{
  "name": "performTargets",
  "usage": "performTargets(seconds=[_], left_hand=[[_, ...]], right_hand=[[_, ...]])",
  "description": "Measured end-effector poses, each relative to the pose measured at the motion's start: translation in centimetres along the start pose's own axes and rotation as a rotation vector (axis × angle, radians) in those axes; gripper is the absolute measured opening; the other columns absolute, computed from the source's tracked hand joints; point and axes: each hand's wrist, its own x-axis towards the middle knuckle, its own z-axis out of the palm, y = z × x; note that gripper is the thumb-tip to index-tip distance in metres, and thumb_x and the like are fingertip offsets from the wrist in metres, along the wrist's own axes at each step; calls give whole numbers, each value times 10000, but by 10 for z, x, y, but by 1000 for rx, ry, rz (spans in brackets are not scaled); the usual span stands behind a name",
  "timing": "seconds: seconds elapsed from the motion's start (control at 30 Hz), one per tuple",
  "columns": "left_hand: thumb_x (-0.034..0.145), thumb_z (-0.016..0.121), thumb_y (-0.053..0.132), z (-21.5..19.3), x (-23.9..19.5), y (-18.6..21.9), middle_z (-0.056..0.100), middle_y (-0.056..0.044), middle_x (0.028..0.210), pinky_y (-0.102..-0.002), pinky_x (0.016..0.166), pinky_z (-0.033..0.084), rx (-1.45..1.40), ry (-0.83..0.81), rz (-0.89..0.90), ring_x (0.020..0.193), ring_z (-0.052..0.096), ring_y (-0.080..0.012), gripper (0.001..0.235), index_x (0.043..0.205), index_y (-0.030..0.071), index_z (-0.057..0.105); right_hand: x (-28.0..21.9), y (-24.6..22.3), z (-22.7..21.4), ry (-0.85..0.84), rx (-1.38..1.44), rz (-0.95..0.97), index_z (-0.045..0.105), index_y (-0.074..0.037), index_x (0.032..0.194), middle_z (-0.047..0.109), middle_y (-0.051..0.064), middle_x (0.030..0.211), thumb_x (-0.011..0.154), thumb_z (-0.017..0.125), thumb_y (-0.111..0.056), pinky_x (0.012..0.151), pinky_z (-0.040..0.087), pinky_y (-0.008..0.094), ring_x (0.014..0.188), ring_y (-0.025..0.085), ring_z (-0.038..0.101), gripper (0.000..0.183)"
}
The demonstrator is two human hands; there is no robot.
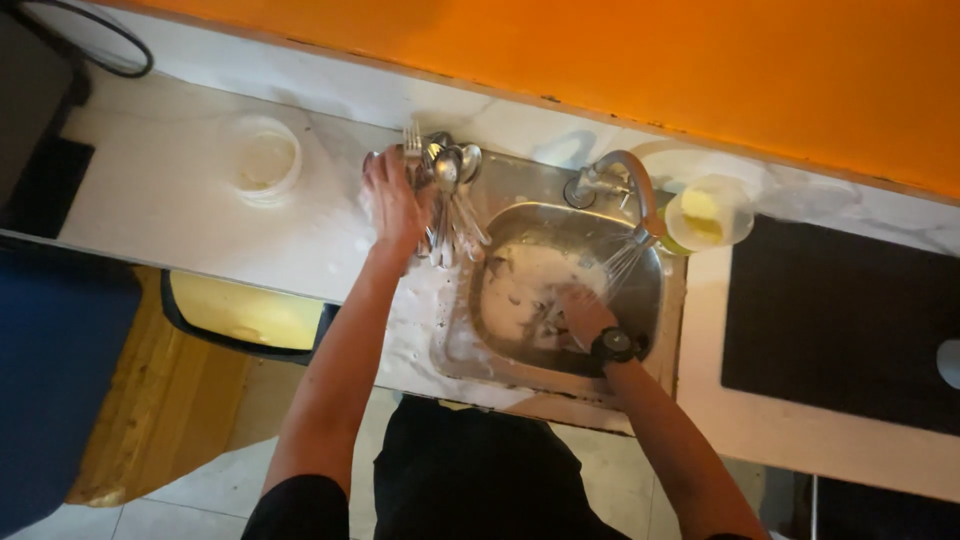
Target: Washing and rinsing individual spoons and forks in a kitchen sink using a sponge.
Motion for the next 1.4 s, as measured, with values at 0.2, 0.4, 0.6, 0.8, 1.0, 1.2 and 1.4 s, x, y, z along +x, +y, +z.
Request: performTargets(seconds=[0.2, 0.4, 0.6, 0.8, 1.0, 1.2, 1.4], left_hand=[[734, 707, 806, -35, -33, 26, 56, -449, 1570, -747, 1155, 68, -49, -380, -240, 1467, 44, -619, 1389, 1601, -13, -5], [687, 968, 415, -27, -28, 12, 122, -400, 1576, -638, 1197, 272, -288, -74, 24, 1436, 206, -621, 1308, 1616, 34, 130], [761, 936, 398, -33, -40, 37, 192, -347, 1595, -641, 1184, 218, -252, 93, 46, 1459, 255, -554, 1127, 1608, 57, 276], [708, 860, 234, 41, -133, 94, 562, -170, 1411, -535, 1077, 447, -929, -430, 298, 1259, 582, -319, 743, 1388, 112, 589], [828, 702, 357, 18, -118, 160, 552, -28, 1355, -602, 1011, 372, 25, -416, 656, 1234, 504, -352, 503, 1317, 305, 604], [981, 513, 403, 70, -121, 147, 640, -16, 889, -453, 800, 437, -180, -339, 749, 938, 622, -272, 232, 910, 217, 631], [973, 537, 524, 17, -114, 174, 720, -176, 1038, -518, 893, 499, -788, -886, -309, 1030, 682, -427, 456, 1084, 115, 705]], right_hand=[[-26, 8, 21, -63, 88, -159, 505, -118, 682, 408, 35, 579, 940, 599, -252, 402, 371, 312, 433, 211, 470, 305], [-38, 21, 40, -532, 303, -276, 602, -140, 966, 543, 82, 771, 825, 712, -443, 570, 495, 389, 707, 282, 621, 352], [15, 45, -58, -927, 463, -222, 716, -23, 1049, 699, 192, 874, 900, 617, -383, 710, 578, 503, 839, 402, 709, 402], [29, 83, -106, -535, 933, 82, 739, -20, 968, 754, 164, 959, 838, 731, -216, 832, 573, 472, 943, 380, 714, 235], [48, 119, -144, -396, 1232, 284, 740, -148, 1028, 709, 59, 807, 822, 801, -321, 738, 559, 413, 791, 303, 708, 276], [40, 126, -142, -257, 1936, 879, 669, -33, 993, 603, 33, 705, 911, 705, -80, 595, 614, 313, 624, 136, 626, 101], [29, 96, -139, 78, 1474, 638, 683, -96, 985, 677, 73, 945, 958, 636, -81, 913, 502, 329, 971, 223, 666, 56]])
